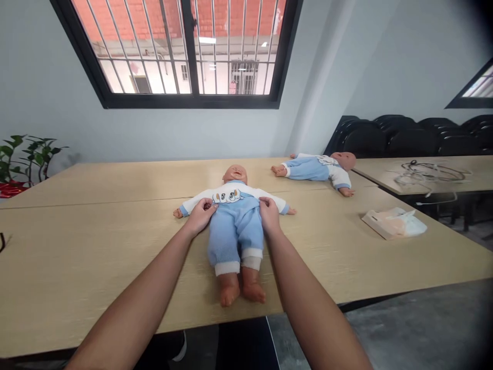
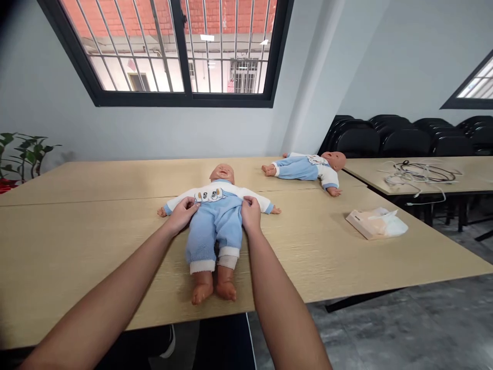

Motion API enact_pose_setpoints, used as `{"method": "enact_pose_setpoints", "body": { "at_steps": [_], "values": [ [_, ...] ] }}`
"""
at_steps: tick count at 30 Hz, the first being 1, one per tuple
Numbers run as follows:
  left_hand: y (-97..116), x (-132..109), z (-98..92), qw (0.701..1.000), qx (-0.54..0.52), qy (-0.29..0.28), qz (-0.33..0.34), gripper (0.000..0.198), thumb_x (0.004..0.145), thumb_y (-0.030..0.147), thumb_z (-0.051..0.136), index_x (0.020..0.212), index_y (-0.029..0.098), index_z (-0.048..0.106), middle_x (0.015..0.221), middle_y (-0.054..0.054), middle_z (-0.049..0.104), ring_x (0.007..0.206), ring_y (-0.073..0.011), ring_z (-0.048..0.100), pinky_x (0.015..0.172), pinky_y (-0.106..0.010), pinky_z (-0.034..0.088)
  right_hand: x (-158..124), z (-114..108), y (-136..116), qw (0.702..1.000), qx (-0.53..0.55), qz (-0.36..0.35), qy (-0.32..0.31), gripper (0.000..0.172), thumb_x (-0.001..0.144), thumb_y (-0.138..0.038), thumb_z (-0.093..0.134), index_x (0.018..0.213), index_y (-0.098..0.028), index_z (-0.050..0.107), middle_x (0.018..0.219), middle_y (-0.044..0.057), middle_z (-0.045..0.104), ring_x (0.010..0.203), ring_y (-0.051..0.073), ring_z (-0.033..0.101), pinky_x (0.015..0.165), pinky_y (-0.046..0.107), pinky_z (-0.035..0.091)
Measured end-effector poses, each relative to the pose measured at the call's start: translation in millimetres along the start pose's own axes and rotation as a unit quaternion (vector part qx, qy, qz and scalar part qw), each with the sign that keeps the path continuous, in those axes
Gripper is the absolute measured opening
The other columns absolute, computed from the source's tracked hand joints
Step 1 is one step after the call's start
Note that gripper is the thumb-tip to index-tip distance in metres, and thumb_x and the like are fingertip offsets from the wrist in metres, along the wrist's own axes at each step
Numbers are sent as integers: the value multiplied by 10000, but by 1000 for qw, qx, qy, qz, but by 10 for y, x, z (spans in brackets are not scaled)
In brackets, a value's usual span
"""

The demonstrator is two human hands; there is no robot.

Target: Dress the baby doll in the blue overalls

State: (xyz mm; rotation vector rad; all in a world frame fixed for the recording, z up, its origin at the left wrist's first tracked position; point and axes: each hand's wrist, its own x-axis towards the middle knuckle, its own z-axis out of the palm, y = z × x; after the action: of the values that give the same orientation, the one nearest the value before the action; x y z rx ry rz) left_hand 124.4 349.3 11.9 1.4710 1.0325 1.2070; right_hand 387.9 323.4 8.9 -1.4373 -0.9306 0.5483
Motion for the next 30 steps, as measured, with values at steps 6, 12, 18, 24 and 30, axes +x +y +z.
{"method": "enact_pose_setpoints", "body": {
  "at_steps": [6, 12, 18, 24, 30],
  "values": [
    [-40, 163, -126, 998, -43, -40, 0, 443, 827, 604, 670, 983, 201, 571, 807, 14, 569, 732, -142, 512, 732, -274, 435, -3, -10, -13, 1000, -8, -2, -8, 218, 754, -289, 557, 913, -207, 681, 1001, 80, 754, 991, 266, 658, 968, 392, 512],
    [23, 104, -215, 993, -17, -114, 20, 489, 741, 506, 816, 1059, 159, 684, 1047, -70, 695, 950, -203, 606, 887, -313, 472, -52, -46, -106, 999, -28, -20, -8, 237, 770, -303, 557, 936, -197, 688, 974, 79, 750, 965, 264, 656, 944, 392, 506],
    [-2, 104, -187, 997, -18, -45, 60, 294, 883, 461, 688, 977, 197, 599, 900, -14, 623, 839, -161, 550, 817, -278, 451, -110, -92, -212, 996, -56, -68, -9, 262, 834, -335, 533, 991, -187, 682, 1021, 86, 722, 960, 254, 630, 934, 389, 494],
    [43, 98, -114, 997, -20, -11, 80, 223, 913, 392, 650, 981, 192, 578, 938, -21, 619, 872, -162, 557, 852, -278, 450, -303, -118, -460, 979, -105, -174, 2, 231, 880, -301, 529, 1018, -192, 679, 1079, 109, 688, 1008, 264, 610, 1005, 426, 464],
    [149, 91, -14, 993, -37, -1, 110, 170, 976, 377, 553, 1006, 213, 519, 879, -2, 594, 794, -143, 542, 762, -254, 445, -337, 146, -975, 897, -234, -326, -184, 348, 990, -355, 548, 1289, -227, 672, 1301, 128, 699, 1219, 321, 599, 1079, 467, 413]
  ]
}}
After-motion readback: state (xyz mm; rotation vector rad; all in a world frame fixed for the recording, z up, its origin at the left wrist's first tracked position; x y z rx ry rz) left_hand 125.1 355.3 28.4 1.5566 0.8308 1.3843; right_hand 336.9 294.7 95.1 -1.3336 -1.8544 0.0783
